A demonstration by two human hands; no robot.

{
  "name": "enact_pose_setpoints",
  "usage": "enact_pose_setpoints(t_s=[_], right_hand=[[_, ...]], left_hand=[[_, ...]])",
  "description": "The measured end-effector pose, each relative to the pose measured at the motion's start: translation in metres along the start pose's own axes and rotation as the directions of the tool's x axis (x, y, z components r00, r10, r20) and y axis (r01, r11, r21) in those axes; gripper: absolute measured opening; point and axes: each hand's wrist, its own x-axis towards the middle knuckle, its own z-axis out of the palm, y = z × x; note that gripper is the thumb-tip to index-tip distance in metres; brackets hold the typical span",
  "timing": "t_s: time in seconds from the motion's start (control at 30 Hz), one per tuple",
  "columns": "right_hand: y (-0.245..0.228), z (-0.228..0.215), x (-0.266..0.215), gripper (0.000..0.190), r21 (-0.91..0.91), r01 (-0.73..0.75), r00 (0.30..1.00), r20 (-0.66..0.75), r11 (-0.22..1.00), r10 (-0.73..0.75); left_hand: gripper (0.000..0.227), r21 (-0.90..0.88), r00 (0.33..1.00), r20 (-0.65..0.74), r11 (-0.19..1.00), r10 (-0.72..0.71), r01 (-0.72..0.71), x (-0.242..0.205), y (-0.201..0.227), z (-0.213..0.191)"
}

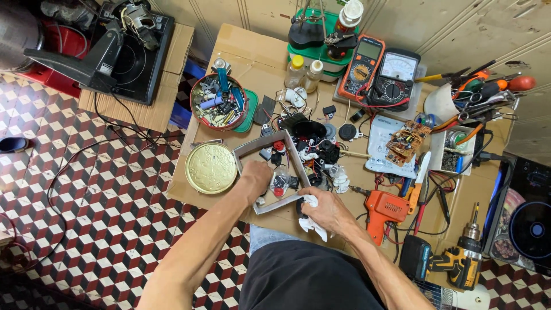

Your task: The person opens a small plastic bag and then sorts through a box of electronic components on a cluttered workbench. They use a white cloth to wipe various items, including small black circular parts and tangled wires, before placing them into a metal tin or back into the box.

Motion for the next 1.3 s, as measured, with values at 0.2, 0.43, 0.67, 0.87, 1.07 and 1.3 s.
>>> enact_pose_setpoints(t_s=[0.2, 0.43, 0.67, 0.87, 1.07, 1.3], right_hand=[[0.002, 0.0, -0.001, 0.049, -0.024, 0.001, 1.0, 0.004, 1.0, -0.001], [0.0, -0.001, 0.001, 0.048, 0.009, -0.001, 1.0, 0.014, 1.0, 0.001], [0.003, -0.001, 0.001, 0.048, -0.004, -0.017, 1.0, 0.025, 1.0, 0.017], [0.002, 0.001, 0.0, 0.048, -0.012, 0.004, 1.0, 0.007, 1.0, -0.003], [-0.004, 0.0, -0.005, 0.048, -0.12, 0.007, 0.999, -0.044, 0.993, -0.013], [0.009, -0.002, -0.01, 0.054, -0.353, 0.049, 0.993, -0.086, 0.934, -0.085]], left_hand=[[0.036, -0.315, 0.981, -0.169, 0.948, -0.099, 0.042, -0.013, -0.03, -0.025], [0.048, -0.798, 0.962, -0.173, 0.603, -0.212, -0.011, -0.014, -0.047, -0.035], [0.024, -0.233, 0.985, -0.052, 0.961, -0.165, 0.149, -0.027, -0.011, -0.034], [0.021, -0.015, 0.989, -0.075, 0.992, -0.127, 0.126, -0.004, 0.004, 0.001], [0.02, -0.148, 0.974, -0.187, 0.984, -0.129, 0.101, -0.009, -0.009, -0.007], [0.021, -0.422, 0.836, -0.478, 0.905, -0.271, 0.052, -0.078, -0.012, -0.081]])
